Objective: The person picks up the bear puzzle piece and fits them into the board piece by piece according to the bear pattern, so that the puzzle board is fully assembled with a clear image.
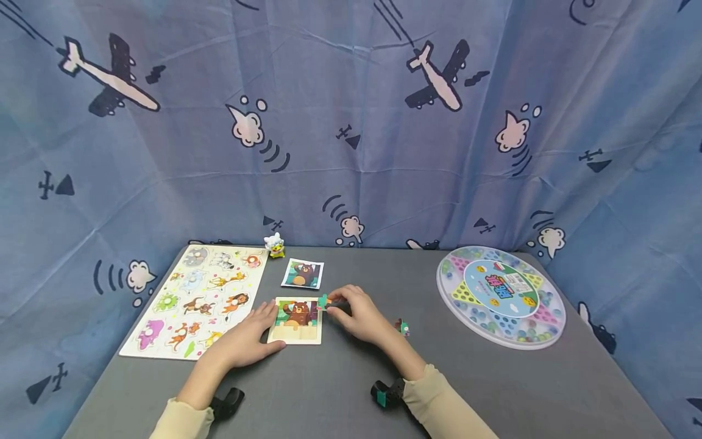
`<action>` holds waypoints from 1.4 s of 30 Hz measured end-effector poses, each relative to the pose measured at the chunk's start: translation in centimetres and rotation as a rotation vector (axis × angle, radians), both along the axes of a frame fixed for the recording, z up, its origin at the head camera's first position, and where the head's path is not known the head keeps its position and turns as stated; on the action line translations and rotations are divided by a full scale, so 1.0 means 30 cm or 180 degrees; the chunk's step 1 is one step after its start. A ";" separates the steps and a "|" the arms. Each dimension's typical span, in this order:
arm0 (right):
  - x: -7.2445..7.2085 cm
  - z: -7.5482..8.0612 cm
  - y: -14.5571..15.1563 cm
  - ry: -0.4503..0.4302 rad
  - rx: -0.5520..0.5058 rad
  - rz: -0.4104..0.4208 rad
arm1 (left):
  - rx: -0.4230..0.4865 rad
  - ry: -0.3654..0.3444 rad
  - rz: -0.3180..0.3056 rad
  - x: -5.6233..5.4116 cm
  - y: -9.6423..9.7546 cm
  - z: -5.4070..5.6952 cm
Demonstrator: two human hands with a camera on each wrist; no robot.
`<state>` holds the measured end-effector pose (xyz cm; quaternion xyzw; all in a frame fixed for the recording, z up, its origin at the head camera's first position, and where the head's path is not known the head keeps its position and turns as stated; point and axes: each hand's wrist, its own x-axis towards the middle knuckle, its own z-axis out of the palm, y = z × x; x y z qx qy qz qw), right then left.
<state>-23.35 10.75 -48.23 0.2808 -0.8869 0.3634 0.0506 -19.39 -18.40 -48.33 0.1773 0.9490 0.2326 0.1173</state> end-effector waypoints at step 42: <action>0.084 -0.081 -0.277 0.0156 0.0428 0.0189 | 0.0176 0.0034 -0.0162 0.001 -0.027 0.002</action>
